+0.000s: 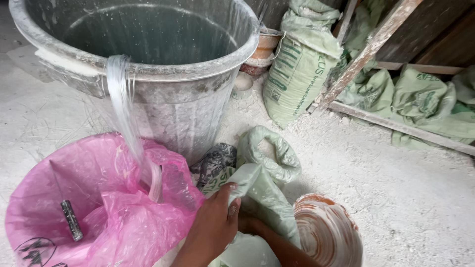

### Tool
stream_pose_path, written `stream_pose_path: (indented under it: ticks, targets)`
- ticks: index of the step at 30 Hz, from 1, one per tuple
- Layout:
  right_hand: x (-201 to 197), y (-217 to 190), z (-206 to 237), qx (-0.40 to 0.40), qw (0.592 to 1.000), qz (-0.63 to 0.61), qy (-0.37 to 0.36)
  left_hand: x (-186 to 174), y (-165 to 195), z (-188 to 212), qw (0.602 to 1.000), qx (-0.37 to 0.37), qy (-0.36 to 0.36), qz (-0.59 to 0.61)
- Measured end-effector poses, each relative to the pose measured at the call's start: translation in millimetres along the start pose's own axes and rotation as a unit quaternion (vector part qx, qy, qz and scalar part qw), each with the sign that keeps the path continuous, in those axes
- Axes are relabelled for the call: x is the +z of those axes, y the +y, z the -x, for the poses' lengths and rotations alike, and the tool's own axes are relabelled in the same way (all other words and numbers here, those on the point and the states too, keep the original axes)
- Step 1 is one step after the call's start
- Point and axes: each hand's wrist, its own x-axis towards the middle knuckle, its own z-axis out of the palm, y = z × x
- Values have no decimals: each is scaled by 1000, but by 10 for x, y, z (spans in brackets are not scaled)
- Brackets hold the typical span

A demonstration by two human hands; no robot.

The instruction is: The person scrubs green rubber mold strips with a brush, applies liquid from a can onto the mold pieces with a paintbrush, then carries a bowl to a water tap, fills a pink cup with water, and scoops white plaster powder from a bag into the bowl.

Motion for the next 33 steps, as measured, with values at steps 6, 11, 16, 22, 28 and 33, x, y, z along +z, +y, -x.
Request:
stream_pose_path:
  ticks: [6,11,16,22,28,33]
  targets:
    - [-59,-20,135,-22,998,-42,-40,41,123,-107,998,-57,-1,-16]
    - [-42,70,276,-48,984,-122,-123,104,96,-117,999,-24,16,-39]
    - [35,14,273,-41,972,-220,-68,128,124,-112,995,-50,-3,-86]
    - [13,-274,127,-39,928,-369,31,95,365,-115,987,-70,21,-143]
    - [-250,-542,206,-97,870,-481,51,160,523,-109,933,-177,-15,-312]
    - [-595,-745,596,-160,808,-568,9,294,590,-100,916,-144,36,-373]
